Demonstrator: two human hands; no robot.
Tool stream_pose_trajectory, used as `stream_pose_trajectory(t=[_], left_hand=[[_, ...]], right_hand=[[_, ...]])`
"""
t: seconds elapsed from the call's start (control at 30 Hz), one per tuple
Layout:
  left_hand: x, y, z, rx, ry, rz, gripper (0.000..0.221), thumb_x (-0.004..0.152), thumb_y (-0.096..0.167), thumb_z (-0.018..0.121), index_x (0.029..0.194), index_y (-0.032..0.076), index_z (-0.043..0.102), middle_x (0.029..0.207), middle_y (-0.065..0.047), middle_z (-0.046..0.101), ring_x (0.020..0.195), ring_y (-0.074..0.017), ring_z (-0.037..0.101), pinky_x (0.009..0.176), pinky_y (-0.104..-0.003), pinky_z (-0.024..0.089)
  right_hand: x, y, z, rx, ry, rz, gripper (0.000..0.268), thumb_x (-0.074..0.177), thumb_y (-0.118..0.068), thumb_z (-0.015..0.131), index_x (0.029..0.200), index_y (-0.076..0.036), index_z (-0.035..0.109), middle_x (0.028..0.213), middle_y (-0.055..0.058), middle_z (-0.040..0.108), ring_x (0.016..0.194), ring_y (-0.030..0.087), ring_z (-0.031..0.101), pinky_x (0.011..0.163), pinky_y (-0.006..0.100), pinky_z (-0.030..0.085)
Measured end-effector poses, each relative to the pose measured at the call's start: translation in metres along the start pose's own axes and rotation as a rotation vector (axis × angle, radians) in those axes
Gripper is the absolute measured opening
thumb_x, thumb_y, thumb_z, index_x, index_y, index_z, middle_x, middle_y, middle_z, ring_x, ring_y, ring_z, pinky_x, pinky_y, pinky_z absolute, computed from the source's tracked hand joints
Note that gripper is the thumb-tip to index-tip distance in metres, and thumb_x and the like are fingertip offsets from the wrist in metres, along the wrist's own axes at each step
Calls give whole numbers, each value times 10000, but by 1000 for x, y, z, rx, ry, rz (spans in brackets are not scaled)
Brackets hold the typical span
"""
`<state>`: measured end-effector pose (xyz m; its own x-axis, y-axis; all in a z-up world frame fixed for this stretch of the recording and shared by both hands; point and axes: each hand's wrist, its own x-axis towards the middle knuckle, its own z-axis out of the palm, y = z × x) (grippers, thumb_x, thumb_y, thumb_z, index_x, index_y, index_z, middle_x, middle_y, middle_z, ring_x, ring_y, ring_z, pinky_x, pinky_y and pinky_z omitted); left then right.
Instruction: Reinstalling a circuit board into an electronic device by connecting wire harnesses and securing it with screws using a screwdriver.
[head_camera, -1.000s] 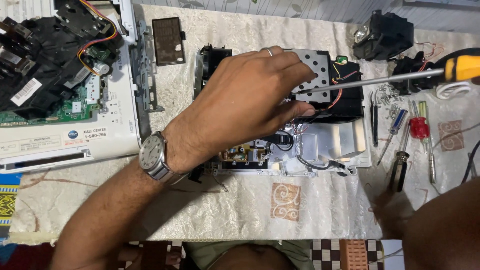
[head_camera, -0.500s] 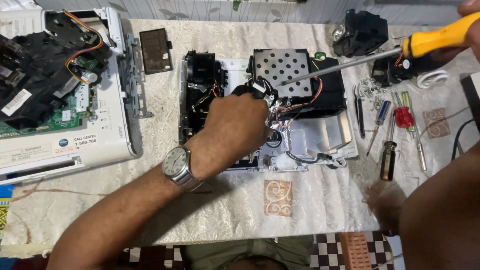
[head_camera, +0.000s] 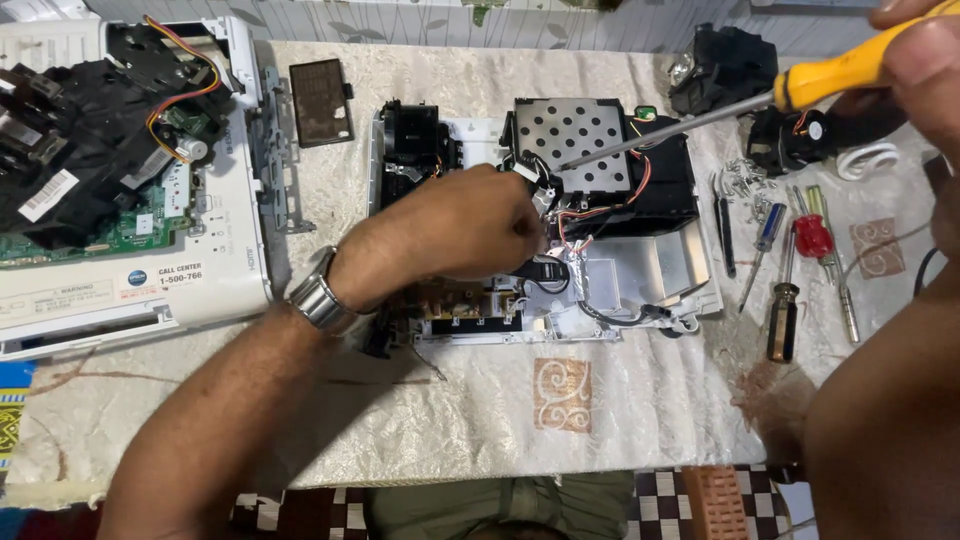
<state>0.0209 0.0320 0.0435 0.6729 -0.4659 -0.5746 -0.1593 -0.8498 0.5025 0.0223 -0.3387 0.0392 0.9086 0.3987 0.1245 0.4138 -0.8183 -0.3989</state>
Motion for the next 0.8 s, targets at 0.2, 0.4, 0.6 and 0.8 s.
stream_pose_trajectory(t=[0.2, 0.4, 0.6, 0.8], left_hand=[[3, -20, -24, 178, 137, -134, 242, 1007, 208, 587, 1188, 215, 747, 1201, 34, 751, 969, -141, 728, 929, -349, 599], [24, -45, -19, 237, 376, 206, 242, 931, 57, 586, 985, 186, 783, 958, -4, 773, 853, -204, 708, 762, -441, 589], [41, -47, -12, 303, 295, 102, 223, 948, 145, 660, 1090, 270, 777, 1147, 15, 726, 1072, -199, 672, 995, -453, 545], [59, -56, 7, 571, 316, 190, 282, 955, -54, 531, 938, 92, 771, 881, -62, 692, 802, -203, 698, 757, -390, 656]], right_hand=[[32, -79, 43, 377, 187, 108, 310, 1175, -292, 419, 1249, 8, 444, 1245, 118, 443, 1119, 217, 501, 996, 321, 505], [44, -142, 50, 295, 330, -218, 452, 1193, 115, 666, 1475, 94, 313, 1230, 262, 608, 1138, 333, 641, 985, 358, 529], [48, -136, 50, 324, 334, -175, 460, 1192, 114, 673, 1426, 31, 286, 1149, 238, 632, 1032, 289, 666, 873, 306, 545], [48, -108, 49, 246, 287, -176, 504, 1203, 79, 566, 1559, 67, 209, 1239, 277, 531, 1026, 336, 603, 886, 367, 567]])
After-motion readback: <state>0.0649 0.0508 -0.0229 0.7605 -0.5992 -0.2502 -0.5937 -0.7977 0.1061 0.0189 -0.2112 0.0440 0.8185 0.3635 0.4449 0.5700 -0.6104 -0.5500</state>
